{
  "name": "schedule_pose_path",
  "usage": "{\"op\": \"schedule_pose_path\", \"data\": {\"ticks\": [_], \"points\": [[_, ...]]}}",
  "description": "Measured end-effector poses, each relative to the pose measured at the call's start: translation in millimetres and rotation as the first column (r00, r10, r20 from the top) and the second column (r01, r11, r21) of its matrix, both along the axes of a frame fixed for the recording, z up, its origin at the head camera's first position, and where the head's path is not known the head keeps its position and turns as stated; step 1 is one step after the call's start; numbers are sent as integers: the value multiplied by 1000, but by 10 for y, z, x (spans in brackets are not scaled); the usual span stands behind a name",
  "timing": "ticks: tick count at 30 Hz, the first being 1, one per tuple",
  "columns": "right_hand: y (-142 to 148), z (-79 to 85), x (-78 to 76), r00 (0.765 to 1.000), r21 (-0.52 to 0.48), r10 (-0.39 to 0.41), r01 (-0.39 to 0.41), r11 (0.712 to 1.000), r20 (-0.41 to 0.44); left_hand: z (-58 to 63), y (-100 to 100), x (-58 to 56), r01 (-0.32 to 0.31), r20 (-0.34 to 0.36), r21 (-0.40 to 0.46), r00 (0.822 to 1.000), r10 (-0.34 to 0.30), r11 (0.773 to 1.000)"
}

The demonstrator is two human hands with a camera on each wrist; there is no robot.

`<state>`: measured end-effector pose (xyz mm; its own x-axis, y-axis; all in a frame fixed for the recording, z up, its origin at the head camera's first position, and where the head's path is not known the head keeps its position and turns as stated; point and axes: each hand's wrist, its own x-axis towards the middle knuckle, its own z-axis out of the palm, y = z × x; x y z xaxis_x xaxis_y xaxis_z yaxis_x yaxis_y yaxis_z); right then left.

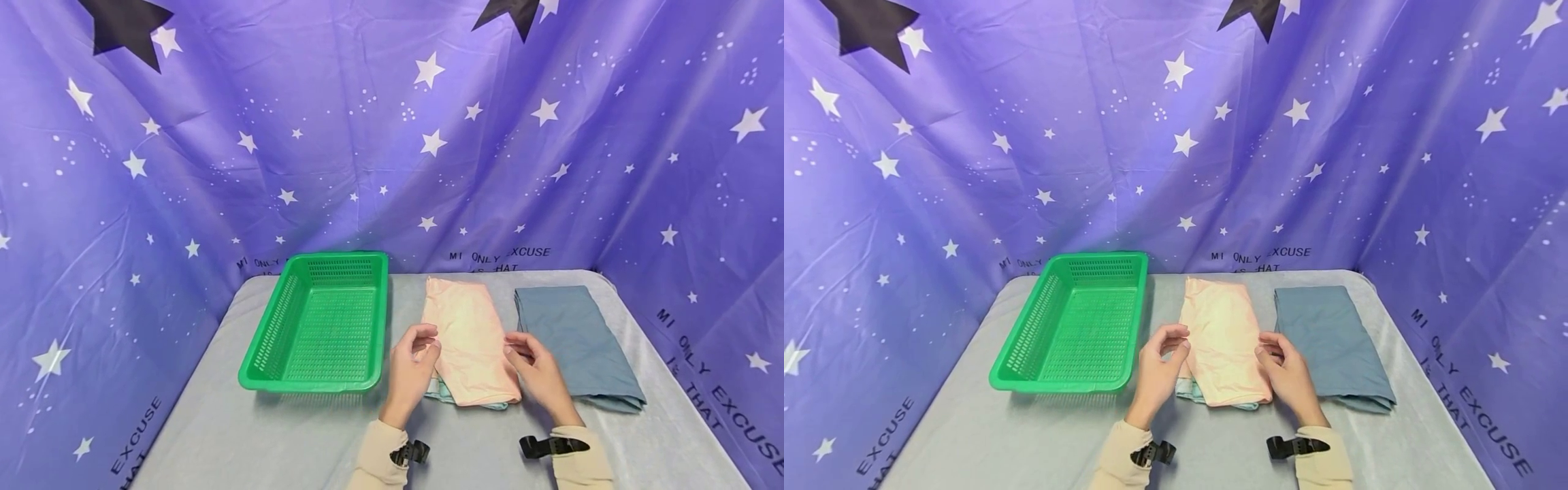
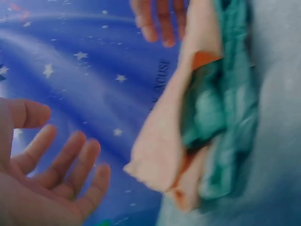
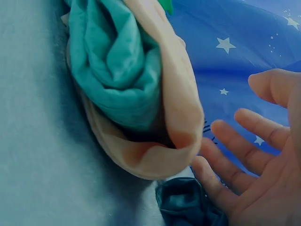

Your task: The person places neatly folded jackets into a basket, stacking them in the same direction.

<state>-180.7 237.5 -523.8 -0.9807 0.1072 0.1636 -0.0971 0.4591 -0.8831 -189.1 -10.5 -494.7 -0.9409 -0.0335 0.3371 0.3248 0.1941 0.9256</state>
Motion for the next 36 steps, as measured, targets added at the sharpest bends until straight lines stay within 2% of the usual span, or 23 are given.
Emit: {"op": "schedule_pose_path", "data": {"ticks": [4,10,16,23,29,36], "points": [[-32,-20,-7,999,-32,-13,14,999,33,-133,90,-50,-80,78,-32,994,83,996],[-108,-80,-36,999,-73,-10,13,997,40,-254,155,-115,-147,104,-142,981,162,979],[-166,-153,-65,996,-49,11,-7,999,86,-352,173,-159,-110,178,-186,974,143,976],[-182,-121,-147,991,27,31,-34,999,131,-421,179,-235,-86,185,-232,974,131,969],[-172,-96,-204,980,-76,18,-2,997,199,-457,230,-304,-34,228,-226,970,87,973],[-194,-211,-227,968,-156,-4,45,987,249,-554,284,-319,-34,226,-275,969,99,961]]}}
